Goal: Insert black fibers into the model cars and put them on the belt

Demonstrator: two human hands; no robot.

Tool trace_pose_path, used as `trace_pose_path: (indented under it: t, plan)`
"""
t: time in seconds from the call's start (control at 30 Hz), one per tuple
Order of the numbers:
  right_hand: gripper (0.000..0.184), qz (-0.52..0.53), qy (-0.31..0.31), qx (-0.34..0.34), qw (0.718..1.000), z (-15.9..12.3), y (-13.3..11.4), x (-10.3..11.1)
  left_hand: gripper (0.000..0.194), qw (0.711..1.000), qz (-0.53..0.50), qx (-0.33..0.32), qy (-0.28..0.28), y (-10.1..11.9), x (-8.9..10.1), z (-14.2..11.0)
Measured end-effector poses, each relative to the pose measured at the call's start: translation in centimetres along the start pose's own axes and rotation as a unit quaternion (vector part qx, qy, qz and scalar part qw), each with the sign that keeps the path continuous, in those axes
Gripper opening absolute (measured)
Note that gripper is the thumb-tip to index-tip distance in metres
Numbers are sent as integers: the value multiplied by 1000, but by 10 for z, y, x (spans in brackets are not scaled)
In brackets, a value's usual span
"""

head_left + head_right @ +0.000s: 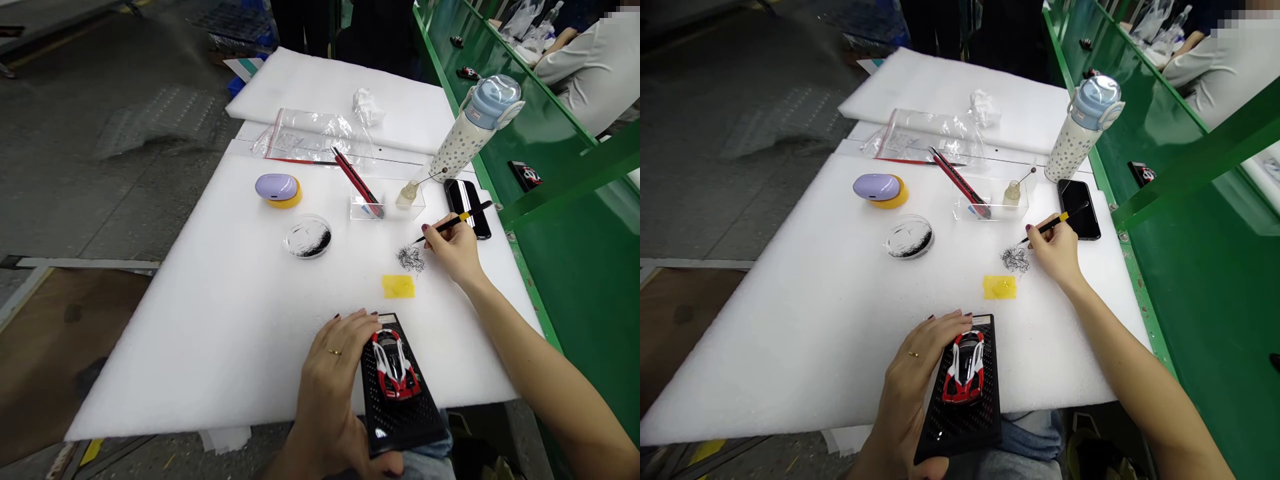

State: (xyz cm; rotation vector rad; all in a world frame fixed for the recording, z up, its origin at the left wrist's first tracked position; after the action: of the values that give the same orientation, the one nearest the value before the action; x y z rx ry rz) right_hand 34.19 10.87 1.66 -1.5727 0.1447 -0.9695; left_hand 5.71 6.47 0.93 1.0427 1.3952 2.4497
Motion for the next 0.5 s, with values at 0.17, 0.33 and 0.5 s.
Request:
trace_pose_path:
  t: [0.17, 0.33, 0.5]
  plan:
    - [26, 67, -8, -6, 998, 1, 4, -1, 104, 1000, 3, -2, -5, 0, 0, 0]
    - [40, 200, -18, -6, 980, -16, -8, 10, 103, 1000, 12, -12, -9, 2, 0, 1]
    - [38, 234, -58, -16, 970, -59, -4, 20, 102, 999, 24, -24, -6, 6, 0, 1]
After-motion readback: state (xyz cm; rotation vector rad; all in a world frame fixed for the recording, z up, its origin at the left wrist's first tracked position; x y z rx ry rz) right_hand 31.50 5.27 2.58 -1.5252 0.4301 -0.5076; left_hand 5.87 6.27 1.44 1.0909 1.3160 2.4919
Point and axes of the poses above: each hand's wrist, its own z-axis towards the middle knuckle, its own x-axis out of the back of the hand, y = z × x, the point moved 6 cm from there along z, towards the middle knuckle
